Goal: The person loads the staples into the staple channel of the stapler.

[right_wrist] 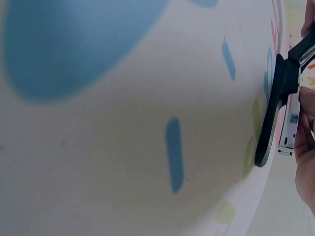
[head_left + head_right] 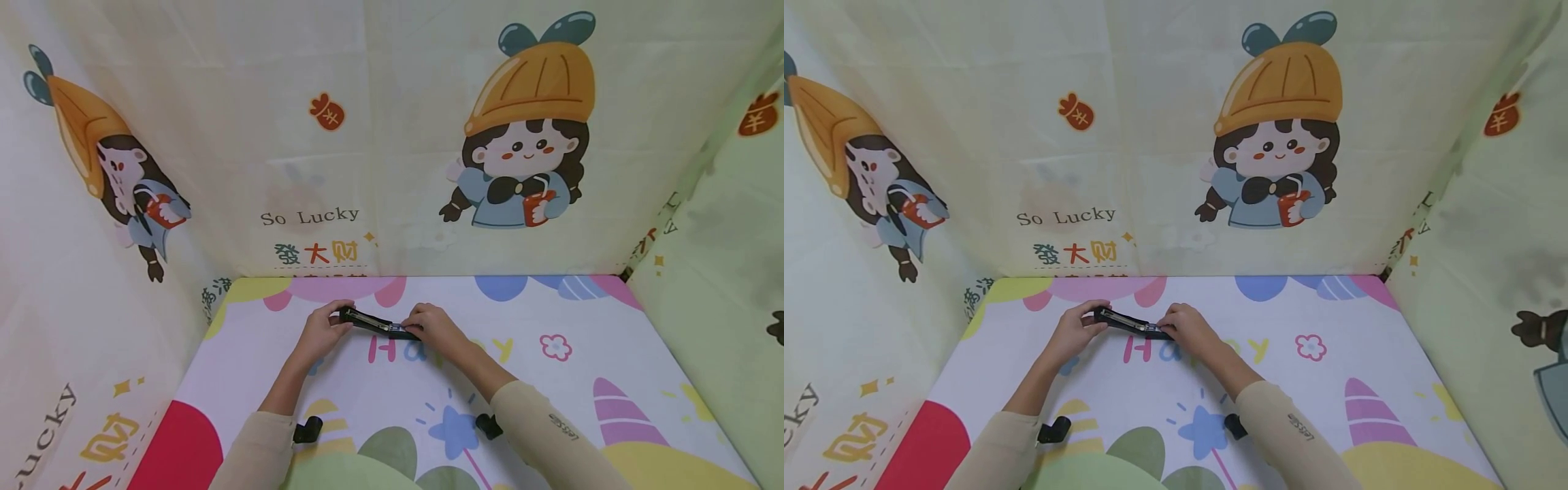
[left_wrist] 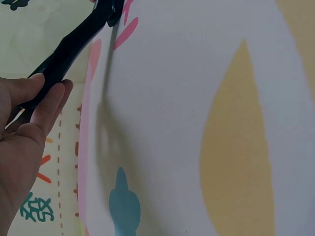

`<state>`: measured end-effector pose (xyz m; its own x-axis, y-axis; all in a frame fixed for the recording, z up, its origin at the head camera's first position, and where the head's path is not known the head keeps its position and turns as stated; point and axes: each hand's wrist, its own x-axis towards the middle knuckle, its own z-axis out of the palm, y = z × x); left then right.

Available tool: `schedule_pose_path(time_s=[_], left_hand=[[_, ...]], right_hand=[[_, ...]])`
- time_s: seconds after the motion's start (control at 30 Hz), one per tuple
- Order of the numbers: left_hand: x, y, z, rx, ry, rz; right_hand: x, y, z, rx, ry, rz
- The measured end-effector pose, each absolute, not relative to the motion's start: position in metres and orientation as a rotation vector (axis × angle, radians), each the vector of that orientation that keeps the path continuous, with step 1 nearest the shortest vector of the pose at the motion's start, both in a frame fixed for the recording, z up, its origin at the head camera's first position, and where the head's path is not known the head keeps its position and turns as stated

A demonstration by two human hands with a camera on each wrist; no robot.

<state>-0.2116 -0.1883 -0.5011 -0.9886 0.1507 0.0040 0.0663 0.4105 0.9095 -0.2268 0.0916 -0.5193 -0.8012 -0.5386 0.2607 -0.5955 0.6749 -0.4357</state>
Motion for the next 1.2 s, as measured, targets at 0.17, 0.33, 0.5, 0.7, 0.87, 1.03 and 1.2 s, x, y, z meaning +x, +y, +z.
schedule_pose_path(time_s=[0.17, 0.33, 0.5, 0.7, 0.87, 1.03, 1.2], left_hand=[[-0.212, -0.188, -0.501, 0.211, 2.577, 1.649], [-0.211, -0.188, -0.502, 0.206, 2.582, 1.650], [-0.211, -0.187, -0.501, 0.185, 2.574, 1.654], [-0.210, -0.187, -0.500, 0.171, 2.572, 1.648], [-0.210, -0.188, -0.501, 0.169, 2.585, 1.641], [-0.210, -0.188, -0.501, 0.171, 2.594, 1.629], [-0.210, -0.187, -0.500, 0.177, 2.605, 1.618]], right_hand=[[-0.227, 0.092, -0.520, 0.939, -2.775, 0.804], [-0.227, 0.094, -0.520, 0.948, -2.776, 0.815], [-0.226, 0.096, -0.517, 0.942, -2.800, 0.833], [-0.223, 0.103, -0.512, 0.928, -2.816, 0.866], [-0.223, 0.110, -0.511, 0.964, -2.796, 0.852], [-0.223, 0.116, -0.513, 0.965, -2.823, 0.857], [-0.223, 0.121, -0.516, 1.016, -2.812, 0.839]])
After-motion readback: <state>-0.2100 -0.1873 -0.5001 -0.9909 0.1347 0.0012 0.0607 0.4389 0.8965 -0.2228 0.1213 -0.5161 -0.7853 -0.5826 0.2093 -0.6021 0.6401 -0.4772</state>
